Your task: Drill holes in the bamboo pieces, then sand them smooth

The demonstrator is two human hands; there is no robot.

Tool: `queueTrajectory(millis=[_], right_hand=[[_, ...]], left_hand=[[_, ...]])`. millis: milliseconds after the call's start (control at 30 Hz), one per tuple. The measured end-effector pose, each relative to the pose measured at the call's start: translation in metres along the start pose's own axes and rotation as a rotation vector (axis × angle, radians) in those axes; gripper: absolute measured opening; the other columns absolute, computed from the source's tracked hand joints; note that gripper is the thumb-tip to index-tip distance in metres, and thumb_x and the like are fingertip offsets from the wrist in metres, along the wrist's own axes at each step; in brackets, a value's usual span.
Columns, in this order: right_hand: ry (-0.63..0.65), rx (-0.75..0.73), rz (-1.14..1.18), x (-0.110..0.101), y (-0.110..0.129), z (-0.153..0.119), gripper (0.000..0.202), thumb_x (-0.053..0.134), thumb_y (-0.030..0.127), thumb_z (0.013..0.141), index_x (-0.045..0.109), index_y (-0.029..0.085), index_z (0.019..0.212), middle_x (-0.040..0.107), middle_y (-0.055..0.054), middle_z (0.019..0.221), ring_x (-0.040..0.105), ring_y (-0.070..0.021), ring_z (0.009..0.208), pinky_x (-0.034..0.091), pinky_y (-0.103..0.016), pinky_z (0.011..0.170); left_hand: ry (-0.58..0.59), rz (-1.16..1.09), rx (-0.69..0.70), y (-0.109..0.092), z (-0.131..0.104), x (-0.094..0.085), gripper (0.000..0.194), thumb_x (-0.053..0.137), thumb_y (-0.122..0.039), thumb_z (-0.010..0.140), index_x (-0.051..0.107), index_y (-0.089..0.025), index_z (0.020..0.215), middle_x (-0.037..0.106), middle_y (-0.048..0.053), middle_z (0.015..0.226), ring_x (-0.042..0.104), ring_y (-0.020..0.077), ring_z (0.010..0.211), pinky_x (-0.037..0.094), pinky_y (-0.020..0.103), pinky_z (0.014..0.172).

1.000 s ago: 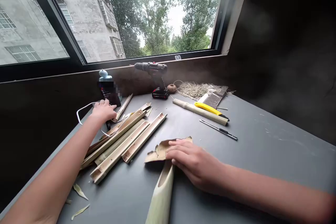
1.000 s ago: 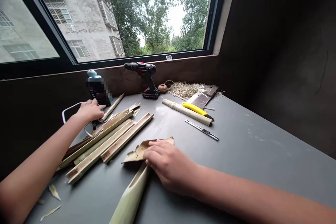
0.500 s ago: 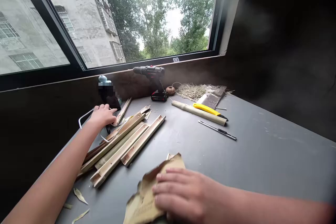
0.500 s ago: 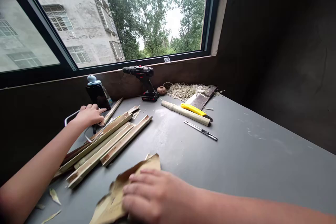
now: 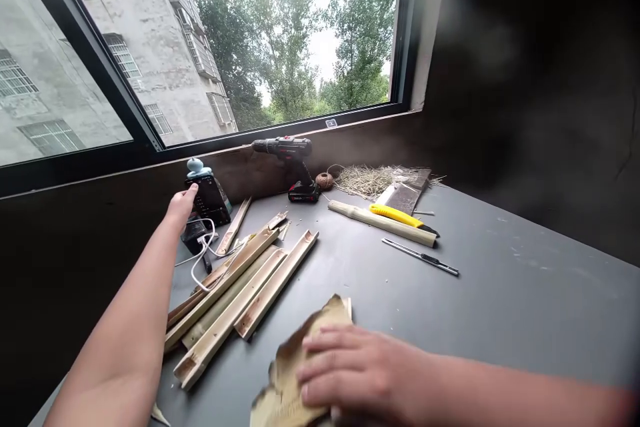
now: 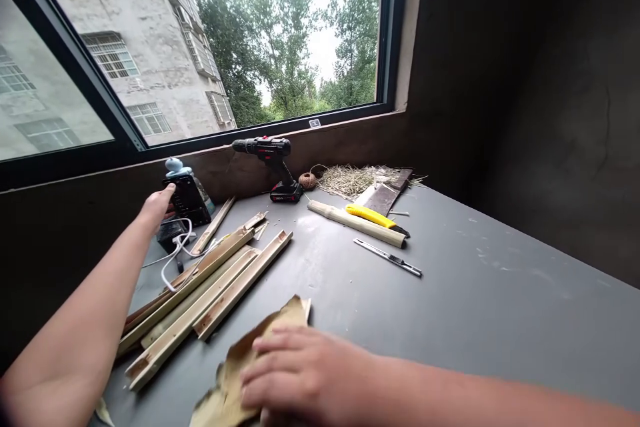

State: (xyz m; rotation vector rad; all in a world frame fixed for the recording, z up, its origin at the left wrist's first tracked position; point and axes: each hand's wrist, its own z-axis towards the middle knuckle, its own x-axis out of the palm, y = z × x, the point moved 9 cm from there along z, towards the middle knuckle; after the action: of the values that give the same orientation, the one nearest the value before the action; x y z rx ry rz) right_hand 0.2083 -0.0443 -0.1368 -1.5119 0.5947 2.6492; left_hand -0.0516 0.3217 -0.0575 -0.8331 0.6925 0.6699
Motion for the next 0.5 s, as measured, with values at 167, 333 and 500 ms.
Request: queueTrajectory(millis=[167,333,500], right_hand=[[0.065,-0.048,0.019,0.015,0.005,-0.001,0.037,0.041,0.027,0.105,0.056,0.007,0.133,0.058,-0.006,0.142,0.036,-0.0189,0.145,0.014,-0.028,0.125],[0.098,-0.059,-0.004,0.019,0.007,-0.002,0.036,0.045,0.024,0.104,0.056,0.008,0.135,0.056,-0.006,0.145,0.035,-0.0204,0.146,0.015,-0.032,0.125],[0.085,-0.035,0.010,0.000,0.008,0.004,0.034,0.045,0.024,0.103,0.060,0.007,0.128,0.062,-0.009,0.138,0.045,-0.0212,0.140,0.021,-0.030,0.123]], left_hand=[[-0.103,-0.185,-0.283,0.029,-0.011,-0.005,0.040,0.055,-0.042,0.097,0.056,-0.013,0.126,0.062,0.009,0.114,0.064,0.0185,0.093,0.057,0.036,0.078],[-0.108,-0.264,-0.405,0.036,-0.011,-0.005,0.040,0.056,-0.042,0.096,0.057,-0.013,0.125,0.062,0.009,0.115,0.064,0.0194,0.094,0.057,0.037,0.079],[-0.089,-0.220,-0.413,0.027,-0.012,-0.009,0.039,0.056,-0.041,0.096,0.058,-0.013,0.123,0.063,0.009,0.112,0.064,0.0193,0.093,0.057,0.037,0.079]])
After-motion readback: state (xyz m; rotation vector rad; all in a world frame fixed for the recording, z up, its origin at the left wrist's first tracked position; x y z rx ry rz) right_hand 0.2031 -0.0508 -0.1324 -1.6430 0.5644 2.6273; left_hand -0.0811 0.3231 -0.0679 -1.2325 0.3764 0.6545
